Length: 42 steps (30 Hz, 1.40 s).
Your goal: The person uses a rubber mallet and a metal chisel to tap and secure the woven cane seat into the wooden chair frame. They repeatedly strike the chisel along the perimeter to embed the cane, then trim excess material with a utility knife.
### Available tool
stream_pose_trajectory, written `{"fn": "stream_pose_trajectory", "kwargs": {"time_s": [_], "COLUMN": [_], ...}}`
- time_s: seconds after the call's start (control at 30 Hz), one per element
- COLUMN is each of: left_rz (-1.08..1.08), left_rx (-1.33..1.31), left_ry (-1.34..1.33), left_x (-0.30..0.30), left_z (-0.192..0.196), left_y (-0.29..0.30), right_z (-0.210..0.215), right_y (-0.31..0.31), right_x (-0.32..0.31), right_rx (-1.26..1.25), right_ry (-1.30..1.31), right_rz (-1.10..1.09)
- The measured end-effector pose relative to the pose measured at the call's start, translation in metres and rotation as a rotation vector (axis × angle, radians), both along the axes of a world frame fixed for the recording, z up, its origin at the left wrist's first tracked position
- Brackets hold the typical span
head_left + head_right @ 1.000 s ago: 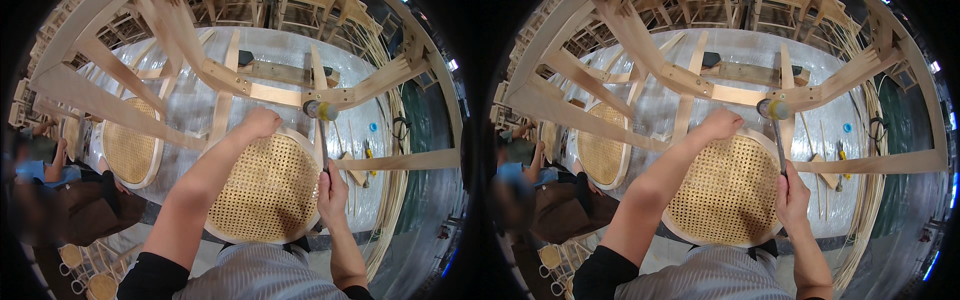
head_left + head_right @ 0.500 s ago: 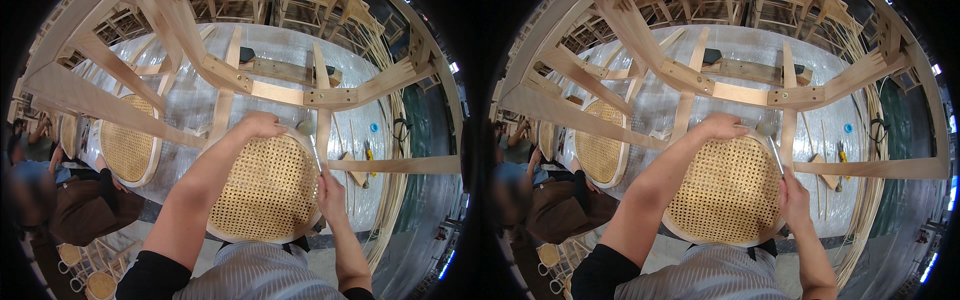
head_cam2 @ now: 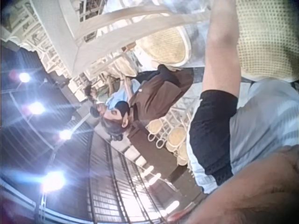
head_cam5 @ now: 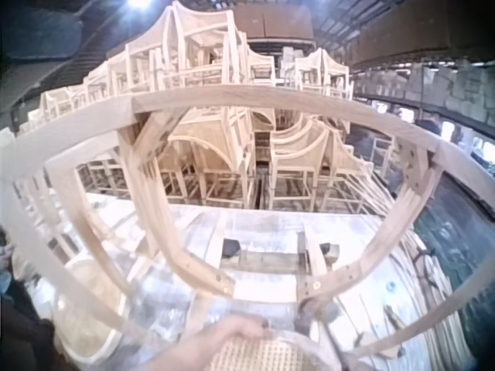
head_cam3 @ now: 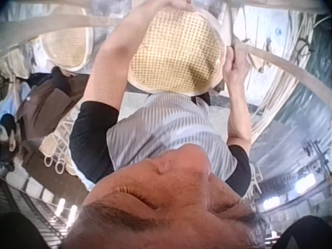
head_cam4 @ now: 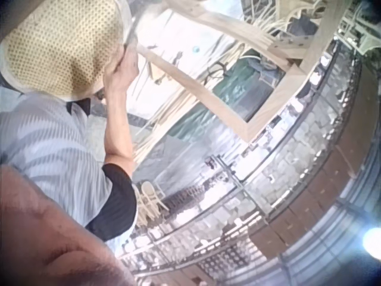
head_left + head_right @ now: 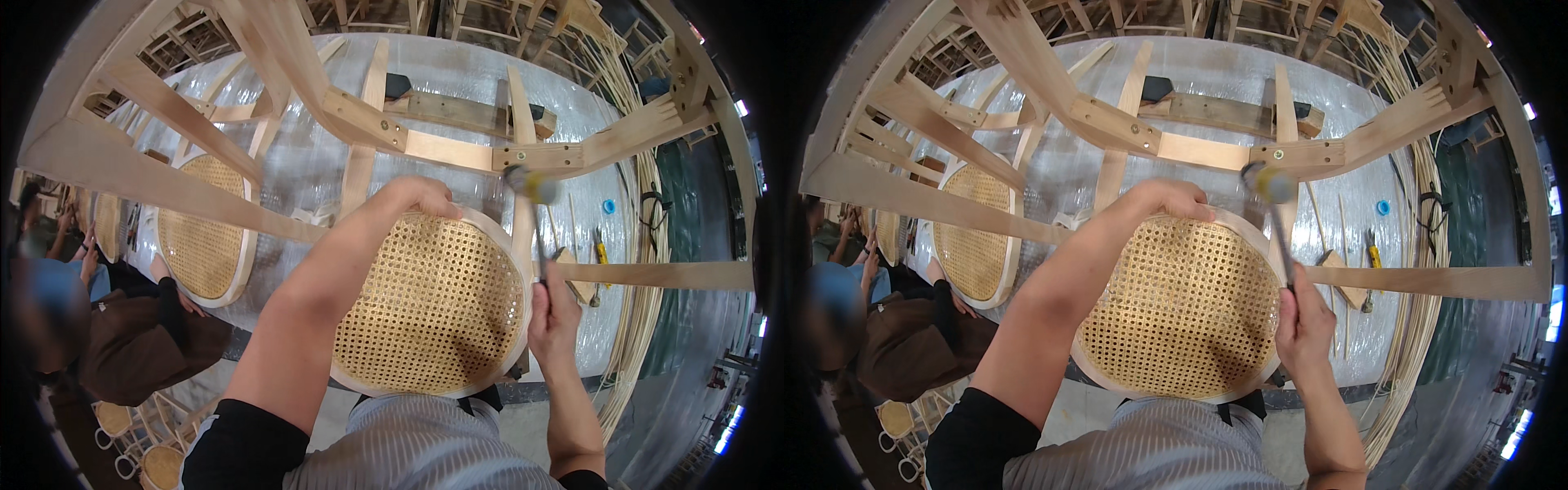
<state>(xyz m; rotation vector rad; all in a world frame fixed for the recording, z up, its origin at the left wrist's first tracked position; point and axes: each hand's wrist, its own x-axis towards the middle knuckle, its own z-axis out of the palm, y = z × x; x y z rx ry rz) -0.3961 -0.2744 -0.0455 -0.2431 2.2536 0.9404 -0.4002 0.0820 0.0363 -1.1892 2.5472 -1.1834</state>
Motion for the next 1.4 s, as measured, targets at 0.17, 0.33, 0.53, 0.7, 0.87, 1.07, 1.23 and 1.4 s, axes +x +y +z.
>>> {"fn": "stream_pose_trajectory", "kwargs": {"time_s": [0.17, 0.33, 0.53, 0.7, 0.87, 1.07, 1.23, 1.4], "left_rz": [-0.005, 0.025, -0.023, 0.283, 0.505, 0.393, 1.0, 1.093], "left_rx": [-0.038, 0.008, -0.028, -0.055, 0.029, 0.508, 0.208, 0.03], "left_ry": [0.025, -0.006, 0.051, 0.33, 1.008, 0.276, 0.076, 0.027], "left_x": [-0.006, 0.005, -0.003, 0.035, 0.053, 0.009, -0.111, -0.163], "left_z": [0.003, 0.0, 0.002, 0.004, 0.03, 0.026, -0.026, -0.023], "left_y": [0.005, 0.0, 0.007, 0.012, 0.132, 0.351, 0.375, 0.407], "right_z": [-0.033, -0.004, -0.029, -0.006, -0.04, -0.059, -0.061, -0.078], "right_y": [0.016, 0.0, 0.02, 0.065, 0.205, 0.293, 0.316, 0.376], "right_x": [-0.002, 0.005, -0.005, 0.025, 0.094, 0.169, 0.176, 0.182], "right_rx": [0.186, 0.027, 0.221, -0.014, 0.029, -0.127, -0.296, -0.208], "right_ry": [0.012, -0.038, -0.061, -0.126, -0.164, -0.455, -0.579, -0.585], "right_rz": [0.048, -0.054, 0.04, -0.07, -0.328, -0.651, -0.706, -0.807]}}
